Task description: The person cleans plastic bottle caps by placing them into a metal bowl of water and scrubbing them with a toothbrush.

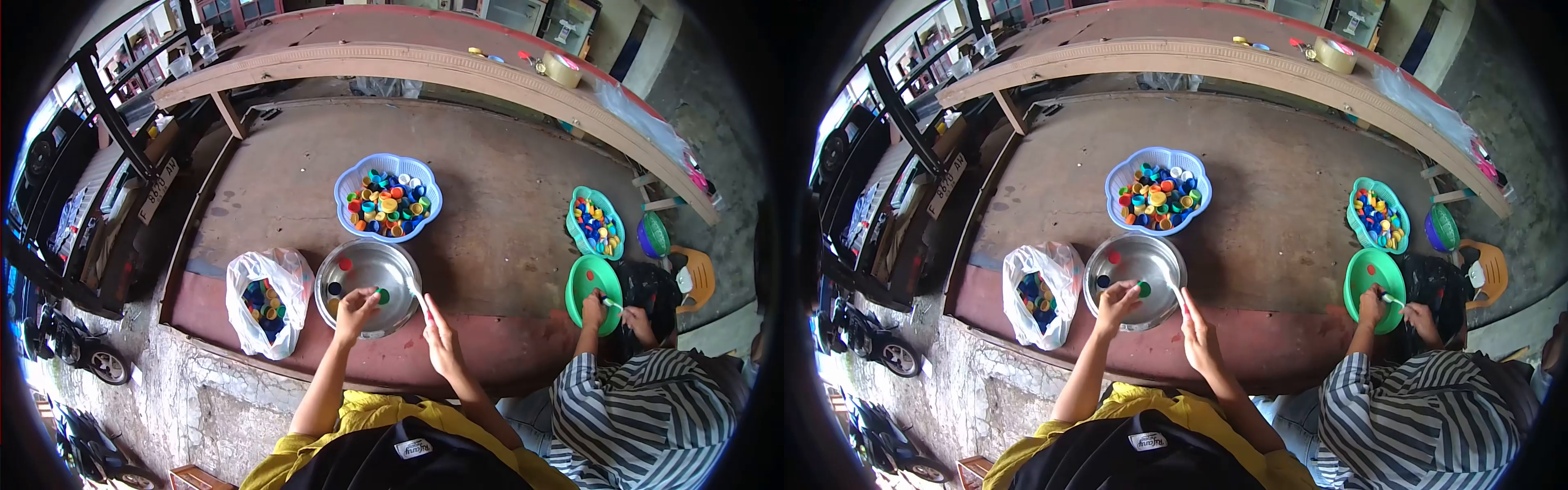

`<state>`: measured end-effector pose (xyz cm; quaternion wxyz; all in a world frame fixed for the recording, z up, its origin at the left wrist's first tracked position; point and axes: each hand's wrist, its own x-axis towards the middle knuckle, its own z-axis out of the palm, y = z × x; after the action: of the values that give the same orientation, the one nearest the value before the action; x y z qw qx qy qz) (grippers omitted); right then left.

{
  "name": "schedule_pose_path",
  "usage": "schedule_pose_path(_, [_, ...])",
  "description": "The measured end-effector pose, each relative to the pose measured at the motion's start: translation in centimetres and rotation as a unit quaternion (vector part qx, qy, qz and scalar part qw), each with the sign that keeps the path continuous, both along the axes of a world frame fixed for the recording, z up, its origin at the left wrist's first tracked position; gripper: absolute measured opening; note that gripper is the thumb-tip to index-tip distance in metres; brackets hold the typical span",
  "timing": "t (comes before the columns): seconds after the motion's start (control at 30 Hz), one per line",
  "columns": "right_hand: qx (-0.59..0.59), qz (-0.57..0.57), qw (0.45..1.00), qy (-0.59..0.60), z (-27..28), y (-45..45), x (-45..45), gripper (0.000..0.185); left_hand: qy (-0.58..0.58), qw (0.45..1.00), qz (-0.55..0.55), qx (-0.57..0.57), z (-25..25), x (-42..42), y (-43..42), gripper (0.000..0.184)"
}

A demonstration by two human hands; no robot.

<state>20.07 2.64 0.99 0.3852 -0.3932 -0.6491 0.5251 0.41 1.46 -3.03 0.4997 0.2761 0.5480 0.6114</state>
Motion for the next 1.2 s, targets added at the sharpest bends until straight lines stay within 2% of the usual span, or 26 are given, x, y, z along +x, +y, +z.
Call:
schedule_pose_path(0.07, [0.100,0.026,0.994,-0.022,0.1,-0.1,-1.2,0.041,-0.198,0.980,0.027,0.008,-0.8,0.8,-0.4,0.017])
schedule_pose_path(0.13, [0.086,0.104,0.984,-0.115,0.2,-0.2,-1.5,0.041,-0.280,0.958,0.046,0.040,-0.2,1.7,-0.4,0.016])
schedule_pose_path(0.17, [0.145,0.111,0.968,-0.171,-0.6,0.0,-1.7,0.042,-0.322,0.944,0.048,0.056,-0.4,1.8,-0.4,0.016])
schedule_pose_path(0.2, [0.105,0.094,0.973,-0.185,-0.9,0.3,-1.8,0.042,-0.364,0.927,0.050,0.072,-0.5,2.0,-0.5,0.016])
schedule_pose_path(0.27, [0.030,0.060,0.975,-0.213,-1.2,2.0,-1.8,0.043,-0.303,0.943,0.104,0.086,-0.3,2.4,-0.8,0.016])
schedule_pose_path(0.3, [0.152,0.017,0.982,-0.115,-1.3,2.2,-2.1,0.048,-0.291,0.945,0.120,0.090,-0.3,2.2,-0.9,0.016])
schedule_pose_path(0.4, [0.151,0.084,0.981,-0.087,0.1,0.0,-2.2,0.050,-0.290,0.944,0.126,0.098,-0.5,1.8,-0.9,0.016])
schedule_pose_path(0.43, [0.134,0.143,0.953,-0.230,1.0,-0.3,-2.3,0.052,-0.299,0.942,0.115,0.101,-0.6,1.9,-0.9,0.018])
schedule_pose_path(0.53, [0.154,0.015,0.982,-0.105,-1.0,1.4,-3.1,0.051,-0.312,0.938,0.110,0.099,-0.3,2.7,-0.9,0.020])
schedule_pose_path(0.57, [0.178,0.013,0.980,-0.091,-1.1,1.9,-3.0,0.051,-0.312,0.938,0.109,0.101,-0.3,2.7,-1.0,0.020])
schedule_pose_path(0.67, [0.144,0.135,0.959,-0.205,1.5,0.1,-2.2,0.051,-0.319,0.935,0.088,0.129,-1.3,2.3,-1.0,0.019])
schedule_pose_path(0.73, [0.163,0.087,0.977,-0.109,0.1,0.9,-2.5,0.049,-0.319,0.936,0.092,0.118,-0.6,2.5,-1.0,0.019])
schedule_pose_path(0.8, [0.115,0.053,0.980,-0.152,0.2,2.7,-2.1,0.046,-0.307,0.941,0.092,0.112,0.3,2.8,-1.3,0.017])
schedule_pose_path(0.87, [0.194,0.077,0.974,-0.090,1.2,2.0,-2.0,0.045,-0.304,0.940,0.114,0.106,0.9,2.9,-1.3,0.015])
schedule_pose_path(0.93, [0.181,0.160,0.958,-0.152,1.1,1.2,-2.0,0.045,-0.310,0.936,0.105,0.131,0.7,2.4,-1.1,0.016])
schedule_pose_path(0.97, [0.158,0.114,0.976,-0.100,-0.1,1.3,-2.2,0.045,-0.303,0.938,0.108,0.131,0.8,2.3,-1.0,0.016])
schedule_pose_path(1.0, [0.131,0.077,0.977,-0.147,0.4,2.0,-2.3,0.047,-0.297,0.939,0.113,0.131,1.1,2.3,-1.0,0.016])
schedule_pose_path(1.03, [0.150,0.065,0.977,-0.133,0.3,2.5,-2.1,0.047,-0.291,0.941,0.116,0.126,1.5,2.4,-1.0,0.018])
schedule_pose_path(1.13, [0.193,0.112,0.970,-0.095,0.7,1.6,-2.1,0.050,-0.300,0.934,0.128,0.147,-0.4,2.1,-0.8,0.023])
schedule_pose_path(1.17, [0.220,0.138,0.960,-0.104,0.1,1.6,-2.4,0.056,-0.301,0.934,0.130,0.141,-0.9,2.1,-0.9,0.023])
schedule_pose_path(1.2, [0.214,0.106,0.969,-0.057,-0.9,1.6,-2.9,0.057,-0.302,0.934,0.130,0.136,-0.8,2.3,-0.9,0.023])
